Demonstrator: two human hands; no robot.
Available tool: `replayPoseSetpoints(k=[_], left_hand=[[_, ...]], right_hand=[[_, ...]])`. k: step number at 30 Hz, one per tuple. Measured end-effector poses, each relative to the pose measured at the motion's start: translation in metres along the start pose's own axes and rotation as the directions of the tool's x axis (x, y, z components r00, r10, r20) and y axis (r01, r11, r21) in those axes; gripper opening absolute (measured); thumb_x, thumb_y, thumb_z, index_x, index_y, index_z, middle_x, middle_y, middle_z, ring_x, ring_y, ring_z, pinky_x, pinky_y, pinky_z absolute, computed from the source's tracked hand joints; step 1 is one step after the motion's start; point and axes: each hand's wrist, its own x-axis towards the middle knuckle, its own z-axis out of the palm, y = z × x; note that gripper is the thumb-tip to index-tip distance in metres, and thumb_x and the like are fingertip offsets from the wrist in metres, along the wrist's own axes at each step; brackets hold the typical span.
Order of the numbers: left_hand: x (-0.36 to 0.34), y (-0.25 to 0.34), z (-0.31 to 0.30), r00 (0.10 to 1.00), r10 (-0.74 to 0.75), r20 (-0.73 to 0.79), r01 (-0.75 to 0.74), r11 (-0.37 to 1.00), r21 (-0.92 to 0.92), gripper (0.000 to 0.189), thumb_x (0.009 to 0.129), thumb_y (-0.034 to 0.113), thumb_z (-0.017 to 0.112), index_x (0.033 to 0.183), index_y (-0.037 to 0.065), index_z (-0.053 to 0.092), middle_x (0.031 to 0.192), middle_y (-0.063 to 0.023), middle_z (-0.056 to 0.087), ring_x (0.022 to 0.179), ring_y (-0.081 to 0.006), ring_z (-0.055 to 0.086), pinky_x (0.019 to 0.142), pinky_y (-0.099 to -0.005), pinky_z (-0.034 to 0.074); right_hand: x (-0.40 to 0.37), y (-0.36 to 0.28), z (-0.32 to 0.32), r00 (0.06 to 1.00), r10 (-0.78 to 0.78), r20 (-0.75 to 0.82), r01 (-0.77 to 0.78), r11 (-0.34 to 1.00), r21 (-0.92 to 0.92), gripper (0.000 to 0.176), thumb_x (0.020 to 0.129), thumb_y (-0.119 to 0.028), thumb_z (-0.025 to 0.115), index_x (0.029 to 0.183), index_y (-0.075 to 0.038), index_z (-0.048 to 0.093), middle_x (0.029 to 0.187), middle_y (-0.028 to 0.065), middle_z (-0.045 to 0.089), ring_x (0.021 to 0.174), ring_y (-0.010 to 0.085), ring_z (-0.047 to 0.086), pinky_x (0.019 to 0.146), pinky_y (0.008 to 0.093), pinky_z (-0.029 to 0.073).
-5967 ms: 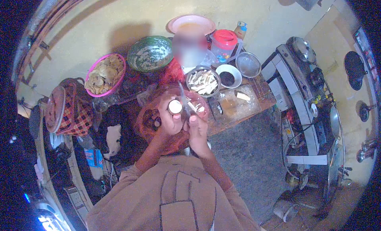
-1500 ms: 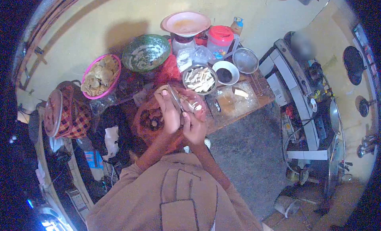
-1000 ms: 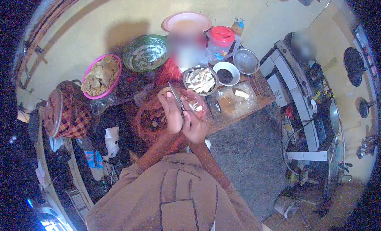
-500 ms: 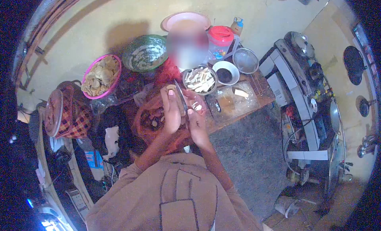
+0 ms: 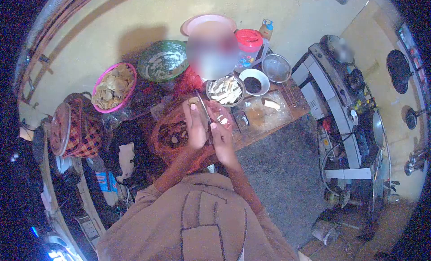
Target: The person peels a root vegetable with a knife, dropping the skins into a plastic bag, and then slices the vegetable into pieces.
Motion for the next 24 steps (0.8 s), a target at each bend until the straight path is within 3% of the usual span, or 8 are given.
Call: replayPoseSetpoints(k=[1,9,12,13,15,18,22,24], left_hand=[[0.001,-0.005,-0.002,0.999,0.046,0.002,-0.046,0.994,0.1,0.027,0.094,0.027,0.027,0.107,0.004,0.031,0.093,-0.0116,0.046,0.085,-0.0185,0.046,0.079,-0.0316,0.037],[0.004,-0.01,-0.009,0.997,-0.036,0.074,0.024,0.989,0.148,0.028,0.094,0.025,0.027,0.108,0.001,0.03,0.095,-0.0132,0.044,0.088,-0.0198,0.044,0.082,-0.0329,0.035],[0.0,-0.002,-0.002,0.998,0.005,0.06,-0.016,0.983,0.182,0.029,0.093,0.029,0.028,0.108,0.004,0.031,0.092,-0.0096,0.045,0.083,-0.0158,0.047,0.076,-0.0295,0.04],[0.0,-0.001,-0.001,0.998,0.027,0.051,-0.036,0.98,0.195,0.03,0.093,0.032,0.028,0.108,0.006,0.031,0.09,-0.0077,0.045,0.08,-0.0136,0.048,0.072,-0.0278,0.042],[0.002,-0.009,-0.004,0.998,0.059,0.027,-0.064,0.965,0.255,0.027,0.093,0.024,0.027,0.108,0.002,0.03,0.093,-0.012,0.045,0.086,-0.0189,0.046,0.08,-0.0319,0.037],[0.006,-0.013,-0.011,0.997,0.078,0.029,-0.083,0.955,0.286,0.028,0.093,0.022,0.027,0.109,0.0,0.031,0.096,-0.015,0.045,0.09,-0.0226,0.044,0.084,-0.0341,0.034],[0.006,-0.017,-0.013,0.997,0.04,0.067,-0.056,0.966,0.252,0.031,0.093,0.025,0.027,0.11,0.0,0.032,0.098,-0.0169,0.045,0.092,-0.0254,0.045,0.083,-0.0344,0.034],[0.007,-0.019,-0.014,0.994,0.009,0.109,-0.034,0.973,0.23,0.031,0.093,0.025,0.027,0.111,0.0,0.031,0.097,-0.0176,0.045,0.091,-0.0264,0.046,0.082,-0.0352,0.035]], right_hand=[[0.001,-0.005,0.0,1.0,0.009,0.019,-0.01,0.999,0.048,0.037,0.091,-0.035,0.039,0.067,-0.009,0.048,0.057,-0.0067,0.038,0.049,0.0031,0.031,0.043,0.02,0.024],[0.003,0.005,0.006,0.994,0.002,-0.105,-0.007,0.999,-0.047,0.038,0.091,-0.033,0.04,0.07,-0.002,0.051,0.057,-0.0061,0.042,0.049,0.0053,0.034,0.043,0.0227,0.029],[0.0,0.002,0.008,0.945,-0.303,-0.124,0.15,0.736,-0.66,0.036,0.091,-0.029,0.04,0.076,0.0,0.054,0.06,-0.0043,0.05,0.051,0.0093,0.045,0.047,0.0276,0.036],[0.0,0.002,0.008,0.951,-0.288,-0.116,0.131,0.71,-0.692,0.035,0.091,-0.028,0.04,0.077,0.001,0.055,0.062,-0.0032,0.052,0.055,0.0111,0.048,0.049,0.029,0.037],[-0.002,0.001,0.008,0.961,-0.258,-0.101,0.096,0.653,-0.751,0.033,0.091,-0.024,0.04,0.078,0.001,0.057,0.065,-0.0011,0.057,0.061,0.0146,0.054,0.054,0.0316,0.04],[0.004,0.015,0.0,1.0,0.005,-0.025,-0.013,0.949,-0.314,0.031,0.09,-0.028,0.04,0.101,-0.004,0.058,0.068,0.0113,0.057,0.067,0.0147,0.055,0.064,0.0296,0.044],[0.008,-0.007,0.004,0.995,-0.092,0.027,0.089,0.992,0.089,0.038,0.093,-0.024,0.034,0.11,0.007,0.048,0.102,0.0054,0.054,0.092,0.0139,0.048,0.083,0.0262,0.038],[0.008,0.0,0.003,0.996,-0.088,-0.013,0.089,0.994,0.066,0.035,0.092,-0.023,0.036,0.11,0.004,0.05,0.095,0.0078,0.057,0.086,0.015,0.051,0.078,0.027,0.04]])
